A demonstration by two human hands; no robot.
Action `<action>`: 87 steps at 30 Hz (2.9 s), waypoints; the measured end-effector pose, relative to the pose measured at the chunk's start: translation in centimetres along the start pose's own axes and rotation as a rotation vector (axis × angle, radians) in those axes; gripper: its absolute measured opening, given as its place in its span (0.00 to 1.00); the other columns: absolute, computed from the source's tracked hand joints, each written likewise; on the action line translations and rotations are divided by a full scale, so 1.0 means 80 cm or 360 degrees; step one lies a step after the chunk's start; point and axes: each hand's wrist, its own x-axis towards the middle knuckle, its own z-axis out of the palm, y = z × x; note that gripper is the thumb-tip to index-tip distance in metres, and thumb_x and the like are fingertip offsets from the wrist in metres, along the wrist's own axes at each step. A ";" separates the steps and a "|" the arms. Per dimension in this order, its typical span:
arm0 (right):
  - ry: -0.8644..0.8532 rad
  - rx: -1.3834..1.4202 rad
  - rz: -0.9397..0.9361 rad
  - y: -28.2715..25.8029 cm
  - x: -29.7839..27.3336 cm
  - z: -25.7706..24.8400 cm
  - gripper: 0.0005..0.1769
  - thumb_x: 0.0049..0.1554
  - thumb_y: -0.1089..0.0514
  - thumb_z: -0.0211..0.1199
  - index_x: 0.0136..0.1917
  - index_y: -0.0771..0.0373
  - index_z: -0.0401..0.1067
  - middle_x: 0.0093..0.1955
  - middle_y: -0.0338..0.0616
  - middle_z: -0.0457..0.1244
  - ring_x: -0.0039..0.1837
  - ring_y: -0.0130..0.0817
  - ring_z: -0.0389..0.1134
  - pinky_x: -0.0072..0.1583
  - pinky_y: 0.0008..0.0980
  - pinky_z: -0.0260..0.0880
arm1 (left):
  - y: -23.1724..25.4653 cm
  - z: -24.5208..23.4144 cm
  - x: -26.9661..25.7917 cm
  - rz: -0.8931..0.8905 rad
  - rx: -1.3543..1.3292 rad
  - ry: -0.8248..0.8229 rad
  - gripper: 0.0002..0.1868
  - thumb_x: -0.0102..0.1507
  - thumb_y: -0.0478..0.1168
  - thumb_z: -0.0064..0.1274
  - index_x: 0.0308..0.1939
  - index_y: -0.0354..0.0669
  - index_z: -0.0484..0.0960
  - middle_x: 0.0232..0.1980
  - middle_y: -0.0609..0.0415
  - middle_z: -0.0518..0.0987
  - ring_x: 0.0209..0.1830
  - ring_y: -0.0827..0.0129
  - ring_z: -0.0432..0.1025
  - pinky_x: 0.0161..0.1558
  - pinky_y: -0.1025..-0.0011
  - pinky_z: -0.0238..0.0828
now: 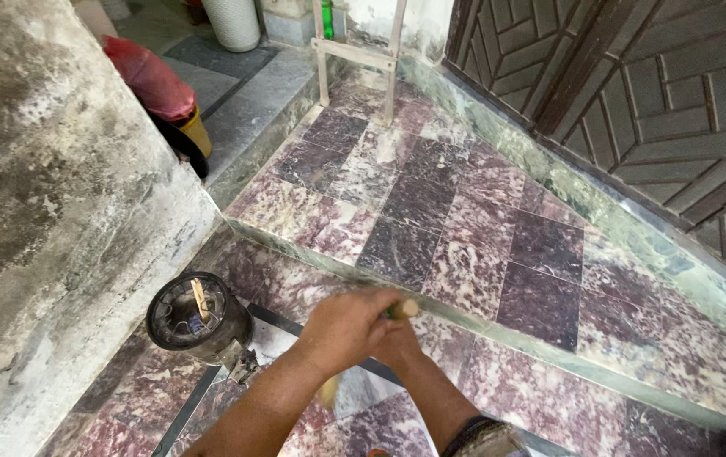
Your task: The person is repairing a broom by hand, tightening the fibers and adjusting the handle while sitting on a marble floor near a parked scooter.
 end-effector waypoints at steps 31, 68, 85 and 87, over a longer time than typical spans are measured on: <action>0.0561 -0.0578 -0.0991 -0.003 0.008 0.061 0.18 0.58 0.48 0.62 0.57 0.59 0.73 0.58 0.49 0.66 0.61 0.50 0.67 0.57 0.51 0.70 | -0.046 -0.006 -0.020 0.0150 0.0177 0.0002 0.21 0.62 0.50 0.56 0.59 0.55 0.79 0.53 0.57 0.85 0.45 0.65 0.81 0.50 0.61 0.79; 0.0285 -0.0467 -0.0402 -0.090 0.055 -0.013 0.29 0.59 0.49 0.59 0.67 0.69 0.64 0.69 0.63 0.61 0.68 0.55 0.65 0.66 0.51 0.65 | -0.034 -0.082 0.005 0.0187 -0.0014 0.0621 0.20 0.66 0.57 0.51 0.57 0.58 0.80 0.50 0.55 0.84 0.41 0.57 0.81 0.41 0.58 0.78; 0.0437 -0.0665 -0.0483 0.003 0.132 0.078 0.27 0.59 0.52 0.62 0.68 0.67 0.66 0.68 0.57 0.62 0.69 0.50 0.64 0.68 0.45 0.66 | -0.124 -0.057 0.032 0.0038 -0.0291 0.0205 0.15 0.63 0.50 0.58 0.53 0.58 0.83 0.51 0.56 0.85 0.48 0.59 0.81 0.49 0.61 0.77; 0.0515 -0.0907 -0.0531 0.003 0.142 0.070 0.27 0.60 0.52 0.61 0.68 0.67 0.65 0.69 0.57 0.62 0.69 0.49 0.64 0.68 0.44 0.66 | -0.129 -0.060 0.028 0.0019 -0.0344 0.0288 0.18 0.65 0.47 0.55 0.59 0.55 0.79 0.56 0.54 0.83 0.51 0.59 0.79 0.53 0.60 0.76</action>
